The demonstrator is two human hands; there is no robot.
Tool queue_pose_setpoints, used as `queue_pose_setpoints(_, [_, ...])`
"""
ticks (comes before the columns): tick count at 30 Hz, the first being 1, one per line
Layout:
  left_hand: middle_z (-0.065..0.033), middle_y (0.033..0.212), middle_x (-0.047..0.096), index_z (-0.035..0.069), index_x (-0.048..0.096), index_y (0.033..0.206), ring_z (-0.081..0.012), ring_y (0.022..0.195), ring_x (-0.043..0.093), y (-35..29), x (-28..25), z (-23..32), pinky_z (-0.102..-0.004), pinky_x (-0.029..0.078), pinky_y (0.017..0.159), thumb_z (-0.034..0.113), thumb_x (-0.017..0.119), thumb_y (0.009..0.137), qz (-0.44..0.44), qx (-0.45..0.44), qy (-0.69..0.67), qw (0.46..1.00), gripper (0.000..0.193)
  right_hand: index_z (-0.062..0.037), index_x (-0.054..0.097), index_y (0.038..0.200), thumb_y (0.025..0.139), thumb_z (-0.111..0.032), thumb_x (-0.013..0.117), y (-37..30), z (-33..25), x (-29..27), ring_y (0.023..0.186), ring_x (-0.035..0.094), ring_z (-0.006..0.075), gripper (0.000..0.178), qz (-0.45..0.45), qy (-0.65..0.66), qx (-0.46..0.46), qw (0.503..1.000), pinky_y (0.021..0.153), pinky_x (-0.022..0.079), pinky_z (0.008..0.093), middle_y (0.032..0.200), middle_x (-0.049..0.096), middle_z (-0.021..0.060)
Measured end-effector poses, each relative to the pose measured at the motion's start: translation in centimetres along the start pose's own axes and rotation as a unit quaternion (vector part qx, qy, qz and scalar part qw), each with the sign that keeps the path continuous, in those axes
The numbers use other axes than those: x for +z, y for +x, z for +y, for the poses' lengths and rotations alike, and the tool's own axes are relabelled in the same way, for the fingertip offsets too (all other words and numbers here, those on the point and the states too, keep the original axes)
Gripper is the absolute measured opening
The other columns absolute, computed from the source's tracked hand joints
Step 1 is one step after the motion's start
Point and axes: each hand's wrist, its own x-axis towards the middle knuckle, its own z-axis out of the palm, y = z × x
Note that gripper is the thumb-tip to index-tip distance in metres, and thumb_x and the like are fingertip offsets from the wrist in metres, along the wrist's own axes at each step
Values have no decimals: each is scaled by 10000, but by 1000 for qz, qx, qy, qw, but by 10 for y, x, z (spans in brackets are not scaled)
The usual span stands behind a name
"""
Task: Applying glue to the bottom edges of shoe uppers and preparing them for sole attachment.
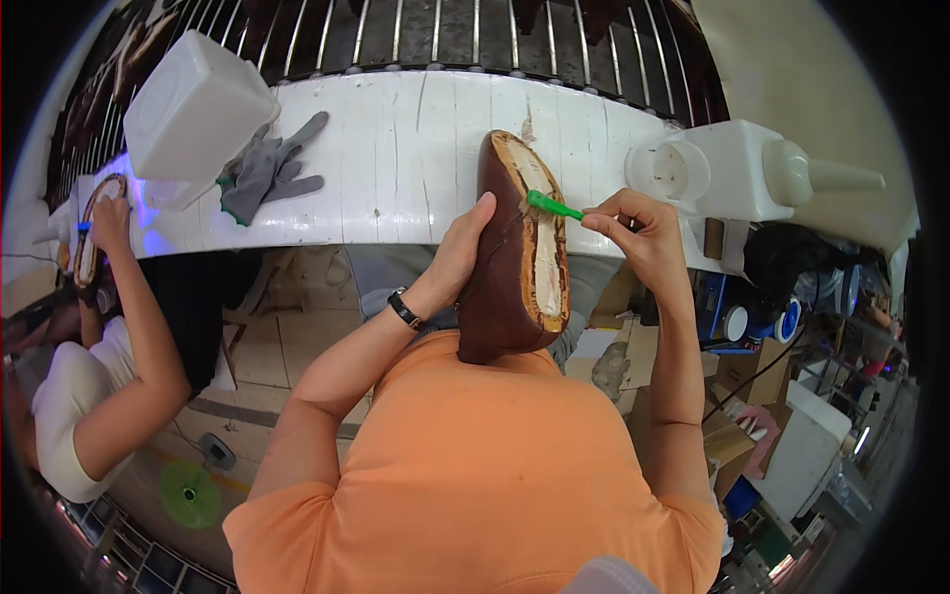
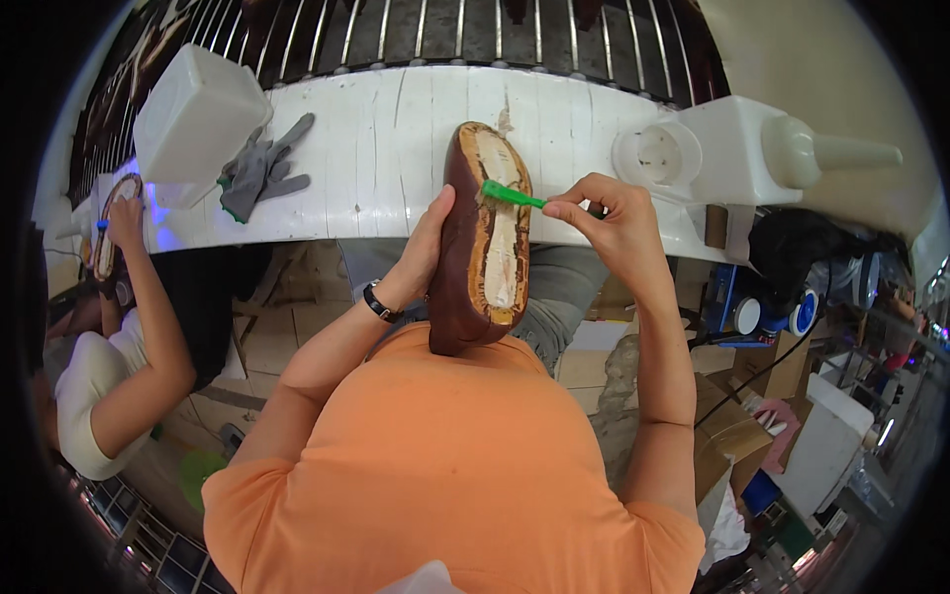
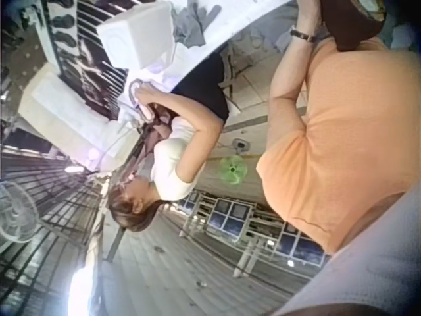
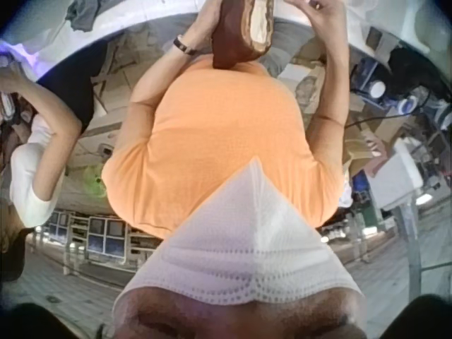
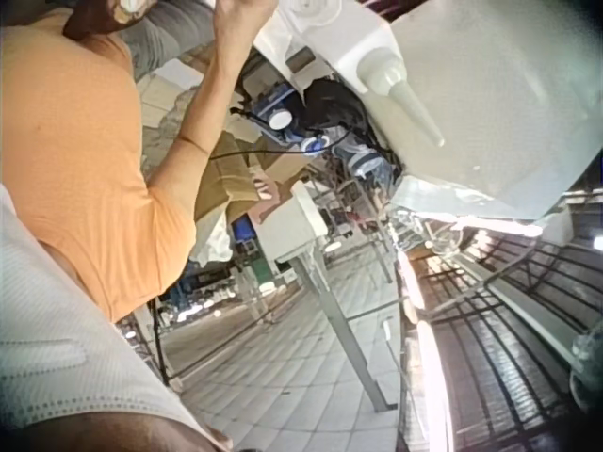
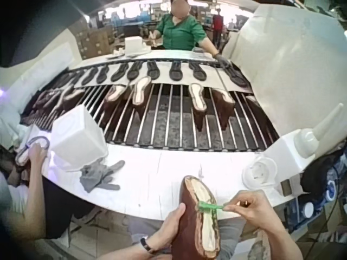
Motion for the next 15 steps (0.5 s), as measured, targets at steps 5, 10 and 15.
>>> queue_pose_setpoints(5, [-73,1112,633,-21,561,1198,-111,941,602,-3,3,4,-261,496,853,456,419,1010,-6,8,4,1000,532,-41,727,790,790,-219,765,31,-11,5,552,505,102,181,-11,-110,27,994,514,351,281,638,643,59])
queue_pose_setpoints(10, [-83,1107,635,-42,560,1187,-112,941,600,-2,-2,2,-260,492,852,452,417,1012,-17,8,15,1000,544,-13,703,757,805,-252,763,64,1,15,508,335,48,250,-6,-131,5,991,462,249,270,521,488,-13])
queue_pose_setpoints(15, [-85,1091,638,-51,564,1165,-112,936,598,-3,0,4,-257,484,846,460,427,1007,-15,10,20,1000,553,-9,702,755,821,-221,746,100,31,18,563,440,36,227,-36,-94,2,995,521,340,229,616,624,5])
